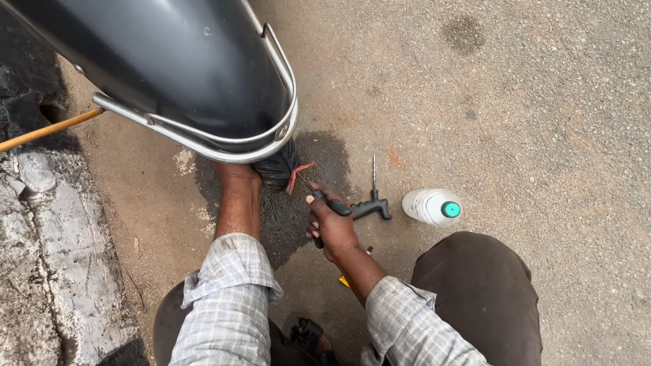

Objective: Repairing a puncture in a scooter's tubeless front tire using a plug insertion kit and verifying the seal with water and a pressure gauge.

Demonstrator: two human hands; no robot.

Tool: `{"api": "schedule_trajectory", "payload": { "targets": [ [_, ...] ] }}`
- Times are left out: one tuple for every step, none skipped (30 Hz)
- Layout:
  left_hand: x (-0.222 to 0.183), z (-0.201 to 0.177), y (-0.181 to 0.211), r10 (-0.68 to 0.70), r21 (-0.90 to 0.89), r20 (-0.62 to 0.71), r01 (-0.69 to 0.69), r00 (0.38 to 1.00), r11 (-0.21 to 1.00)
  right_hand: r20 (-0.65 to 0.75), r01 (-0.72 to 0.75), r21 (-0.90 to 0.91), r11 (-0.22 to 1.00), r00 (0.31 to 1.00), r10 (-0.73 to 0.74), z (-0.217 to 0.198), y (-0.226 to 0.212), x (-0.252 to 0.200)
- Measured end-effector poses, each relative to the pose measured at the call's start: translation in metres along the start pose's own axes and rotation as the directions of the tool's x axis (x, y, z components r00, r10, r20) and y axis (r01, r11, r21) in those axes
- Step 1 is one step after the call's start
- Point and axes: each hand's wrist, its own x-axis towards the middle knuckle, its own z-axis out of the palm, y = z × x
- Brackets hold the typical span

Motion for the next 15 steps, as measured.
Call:
{"api": "schedule_trajectory", "payload": {
  "targets": [
    [0.001, 0.000, 0.000, 0.005, -0.024, -0.006, -0.005, 1.000, 1.000, -0.003, -0.055, 0.083, 0.995, 0.998, 0.055, 0.003, -0.006, -0.003],
    [0.001, 0.002, 0.000, 0.004, -0.019, -0.003, -0.004, 1.000, 1.000, -0.004, -0.053, 0.088, 0.995, 0.999, 0.054, 0.003, -0.004, -0.001],
    [0.001, 0.003, 0.001, 0.006, -0.017, 0.002, -0.006, 1.000, 1.000, 0.008, -0.061, 0.114, 0.992, 0.998, 0.060, 0.003, -0.003, 0.000],
    [0.001, 0.004, 0.001, 0.008, -0.015, 0.006, -0.008, 1.000, 1.000, 0.019, -0.068, 0.140, 0.988, 0.998, 0.066, 0.002, -0.002, 0.002],
    [-0.001, 0.004, 0.001, 0.006, -0.013, 0.006, -0.006, 1.000, 1.000, 0.018, -0.070, 0.142, 0.987, 0.998, 0.068, 0.003, -0.002, 0.001],
    [-0.003, 0.004, 0.001, 0.008, -0.012, 0.008, -0.008, 1.000, 1.000, 0.024, -0.088, 0.188, 0.978, 0.996, 0.085, 0.004, -0.002, 0.000],
    [-0.003, 0.006, 0.003, 0.014, -0.013, 0.013, -0.014, 1.000, 1.000, 0.033, -0.103, 0.233, 0.967, 0.995, 0.098, 0.005, -0.004, 0.001],
    [-0.002, 0.007, 0.004, 0.016, -0.012, 0.015, -0.015, 1.000, 1.000, 0.035, -0.102, 0.234, 0.967, 0.995, 0.097, 0.006, -0.006, 0.001],
    [-0.004, 0.007, 0.006, 0.021, -0.013, 0.016, -0.021, 1.000, 1.000, 0.022, -0.126, 0.262, 0.957, 0.992, 0.124, 0.007, -0.008, 0.000],
    [-0.005, 0.007, 0.007, 0.027, -0.013, 0.016, -0.026, 1.000, 1.000, 0.010, -0.148, 0.290, 0.945, 0.988, 0.152, 0.007, -0.010, -0.002],
    [-0.008, 0.007, 0.008, 0.025, -0.012, 0.014, -0.025, 1.000, 1.000, 0.010, -0.151, 0.291, 0.945, 0.988, 0.155, 0.004, -0.007, 0.000],
    [-0.011, 0.007, 0.009, 0.014, 0.024, 0.006, -0.014, 1.000, 1.000, 0.029, -0.164, 0.306, 0.938, 0.986, 0.163, 0.001, -0.005, 0.001],
    [-0.011, 0.010, 0.010, 0.003, 0.059, 0.003, -0.003, 1.000, 0.998, 0.047, -0.170, 0.322, 0.931, 0.985, 0.164, -0.003, -0.004, 0.004],
    [-0.014, 0.013, 0.012, 0.003, 0.060, 0.006, -0.003, 1.000, 0.998, 0.046, -0.168, 0.323, 0.931, 0.986, 0.162, -0.001, -0.007, 0.002],
    [-0.016, 0.016, 0.014, -0.017, 0.065, -0.022, 0.018, 1.000, 0.998, 0.018, -0.179, 0.310, 0.934, 0.983, 0.183, 0.002, -0.009, 0.001]
  ]
}}
